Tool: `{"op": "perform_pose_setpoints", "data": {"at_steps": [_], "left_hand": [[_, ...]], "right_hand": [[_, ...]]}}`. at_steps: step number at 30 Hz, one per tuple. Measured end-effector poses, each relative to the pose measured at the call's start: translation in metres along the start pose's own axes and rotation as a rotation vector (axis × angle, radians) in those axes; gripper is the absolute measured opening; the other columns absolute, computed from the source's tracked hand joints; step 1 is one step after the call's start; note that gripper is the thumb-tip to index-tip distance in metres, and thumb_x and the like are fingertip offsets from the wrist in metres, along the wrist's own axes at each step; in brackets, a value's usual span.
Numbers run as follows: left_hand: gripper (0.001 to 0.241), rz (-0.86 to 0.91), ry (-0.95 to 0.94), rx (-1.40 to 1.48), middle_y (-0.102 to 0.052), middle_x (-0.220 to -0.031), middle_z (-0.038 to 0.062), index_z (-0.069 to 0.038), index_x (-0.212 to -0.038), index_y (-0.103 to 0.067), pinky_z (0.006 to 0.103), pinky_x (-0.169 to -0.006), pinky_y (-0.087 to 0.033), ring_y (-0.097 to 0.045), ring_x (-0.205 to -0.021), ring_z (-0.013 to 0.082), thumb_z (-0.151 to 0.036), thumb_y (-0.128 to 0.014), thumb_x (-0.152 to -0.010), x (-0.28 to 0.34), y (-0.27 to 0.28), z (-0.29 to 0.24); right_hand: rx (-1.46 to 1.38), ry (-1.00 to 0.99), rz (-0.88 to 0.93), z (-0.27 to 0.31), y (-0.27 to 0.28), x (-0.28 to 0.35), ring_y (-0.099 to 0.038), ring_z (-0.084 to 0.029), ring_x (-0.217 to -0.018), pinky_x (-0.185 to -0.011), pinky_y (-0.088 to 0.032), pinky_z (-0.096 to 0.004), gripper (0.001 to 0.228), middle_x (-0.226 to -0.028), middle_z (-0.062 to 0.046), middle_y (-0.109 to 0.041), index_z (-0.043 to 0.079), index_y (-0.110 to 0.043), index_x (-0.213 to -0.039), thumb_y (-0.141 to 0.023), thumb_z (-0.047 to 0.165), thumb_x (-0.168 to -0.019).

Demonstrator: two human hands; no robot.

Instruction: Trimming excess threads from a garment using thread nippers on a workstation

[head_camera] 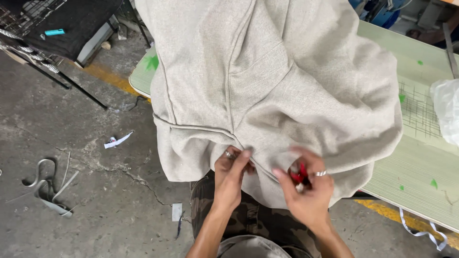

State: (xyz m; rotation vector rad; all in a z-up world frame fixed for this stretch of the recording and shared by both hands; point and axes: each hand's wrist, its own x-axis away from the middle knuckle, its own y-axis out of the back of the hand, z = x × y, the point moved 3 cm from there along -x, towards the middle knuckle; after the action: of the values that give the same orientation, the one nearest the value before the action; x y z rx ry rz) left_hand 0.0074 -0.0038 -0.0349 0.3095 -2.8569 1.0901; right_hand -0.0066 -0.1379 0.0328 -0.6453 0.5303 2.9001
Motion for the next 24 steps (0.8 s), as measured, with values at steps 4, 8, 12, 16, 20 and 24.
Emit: {"op": "perform_pose_setpoints", "data": {"at_steps": [4,8,12,16,20,24], "left_hand": [[0.027,-0.021,-0.137,-0.147,-0.048,-0.045,0.005,-0.001,-0.057,-0.052,0.0227,-0.040,-0.037,-0.046,-0.040,0.0111,-0.006,-0.072,-0.074,-0.006,0.005,0.003],[0.034,-0.055,-0.190,-0.201,-0.039,-0.045,-0.002,-0.006,-0.053,-0.046,0.0227,-0.042,-0.031,-0.035,-0.044,0.0059,-0.005,-0.070,-0.076,-0.012,0.022,0.019],[0.048,-0.078,-0.018,-0.248,-0.018,-0.052,-0.009,-0.019,-0.054,-0.025,0.0264,-0.048,-0.012,-0.016,-0.050,0.0047,-0.024,-0.066,-0.079,0.001,-0.007,-0.014],[0.053,-0.108,-0.024,-0.279,-0.017,-0.047,-0.009,-0.019,-0.051,-0.021,0.0272,-0.045,-0.012,-0.014,-0.045,0.0047,-0.020,-0.065,-0.080,0.000,-0.010,-0.015],[0.052,-0.104,-0.073,-0.272,-0.016,-0.051,-0.010,-0.020,-0.054,-0.020,0.0273,-0.046,-0.011,-0.014,-0.049,0.0044,-0.019,-0.062,-0.083,-0.002,-0.008,-0.010],[0.051,-0.097,-0.067,-0.297,-0.017,-0.051,-0.010,-0.020,-0.054,-0.020,0.0274,-0.046,-0.011,-0.015,-0.049,0.0043,-0.018,-0.063,-0.082,-0.003,-0.007,-0.010]], "right_hand": [[0.133,-0.032,-0.111,-0.035,-0.009,-0.029,-0.044,-0.014,-0.046,-0.045,-0.040,-0.025,0.023,-0.049,-0.010,-0.047,0.003,-0.063,-0.092,-0.073,0.005,-0.071],[0.134,0.051,-0.108,-0.015,-0.012,-0.028,-0.047,-0.018,-0.053,-0.051,-0.042,-0.031,0.031,-0.062,-0.016,-0.055,0.003,-0.061,-0.102,-0.070,0.001,-0.072],[0.315,-0.012,0.065,-0.016,0.000,0.006,-0.047,-0.012,-0.051,-0.046,-0.040,-0.026,0.033,-0.067,-0.005,-0.055,0.002,-0.045,-0.104,-0.059,0.018,-0.079],[0.562,0.186,0.155,-0.019,-0.005,0.012,-0.064,-0.018,-0.064,-0.059,-0.051,-0.028,0.030,-0.084,-0.006,-0.067,0.004,-0.057,-0.103,-0.064,0.020,-0.079],[0.600,0.268,0.187,-0.012,-0.006,0.010,-0.064,-0.019,-0.069,-0.062,-0.049,-0.029,0.028,-0.089,-0.006,-0.066,0.006,-0.055,-0.104,-0.062,0.019,-0.081],[0.607,0.246,0.204,-0.009,-0.006,0.007,-0.062,-0.018,-0.062,-0.057,-0.047,-0.029,0.026,-0.081,-0.004,-0.066,0.007,-0.056,-0.103,-0.062,0.021,-0.081]]}}
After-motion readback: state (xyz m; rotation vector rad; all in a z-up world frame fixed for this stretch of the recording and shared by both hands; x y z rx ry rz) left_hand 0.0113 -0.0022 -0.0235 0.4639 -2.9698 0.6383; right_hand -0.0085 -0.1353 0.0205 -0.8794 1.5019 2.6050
